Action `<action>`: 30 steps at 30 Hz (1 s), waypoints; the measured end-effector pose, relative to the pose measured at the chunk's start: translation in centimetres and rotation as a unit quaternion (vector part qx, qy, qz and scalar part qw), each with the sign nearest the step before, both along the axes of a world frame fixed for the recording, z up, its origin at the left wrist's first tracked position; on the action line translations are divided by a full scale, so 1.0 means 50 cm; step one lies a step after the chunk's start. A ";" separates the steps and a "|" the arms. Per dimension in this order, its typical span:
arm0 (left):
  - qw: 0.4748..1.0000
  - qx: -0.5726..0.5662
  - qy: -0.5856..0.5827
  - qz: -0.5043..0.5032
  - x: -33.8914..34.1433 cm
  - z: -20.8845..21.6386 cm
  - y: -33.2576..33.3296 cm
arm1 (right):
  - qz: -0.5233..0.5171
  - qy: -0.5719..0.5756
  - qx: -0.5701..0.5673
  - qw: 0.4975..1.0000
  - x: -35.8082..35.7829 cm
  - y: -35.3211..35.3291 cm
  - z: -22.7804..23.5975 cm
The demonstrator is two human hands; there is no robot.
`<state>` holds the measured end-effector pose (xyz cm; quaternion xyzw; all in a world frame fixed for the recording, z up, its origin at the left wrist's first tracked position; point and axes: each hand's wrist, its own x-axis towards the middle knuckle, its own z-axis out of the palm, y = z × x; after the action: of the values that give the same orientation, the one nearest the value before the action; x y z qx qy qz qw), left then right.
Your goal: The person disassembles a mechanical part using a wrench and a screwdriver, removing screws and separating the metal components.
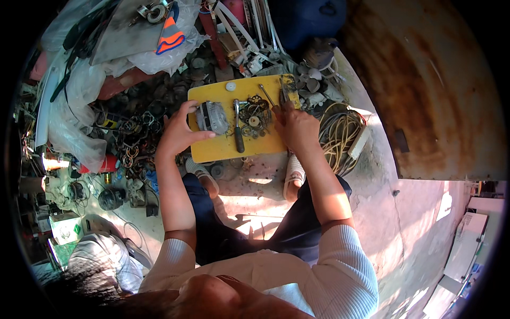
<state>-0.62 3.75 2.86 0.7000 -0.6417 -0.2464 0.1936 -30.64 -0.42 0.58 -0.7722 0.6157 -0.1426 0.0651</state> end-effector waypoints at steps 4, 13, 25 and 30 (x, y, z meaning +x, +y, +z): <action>1.000 -0.008 0.021 -0.005 0.006 -0.010 -0.004 | -0.018 0.078 0.071 0.994 0.014 0.005 -0.022; 0.993 -0.112 -0.019 0.019 0.028 -0.005 -0.003 | -0.056 0.064 0.121 0.989 0.055 -0.003 0.042; 0.976 -0.078 0.171 0.107 0.018 -0.047 -0.035 | 0.170 -0.351 -0.018 0.921 0.208 -0.027 -0.019; 0.959 -0.108 0.249 0.083 0.040 -0.078 -0.040 | 0.177 -0.338 0.049 0.923 0.248 0.000 -0.010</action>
<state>1.37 1.77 -1.02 0.6422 -0.5359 -0.3249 0.4414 -18.24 -0.40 0.10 -0.7705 0.4169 -0.3506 0.3311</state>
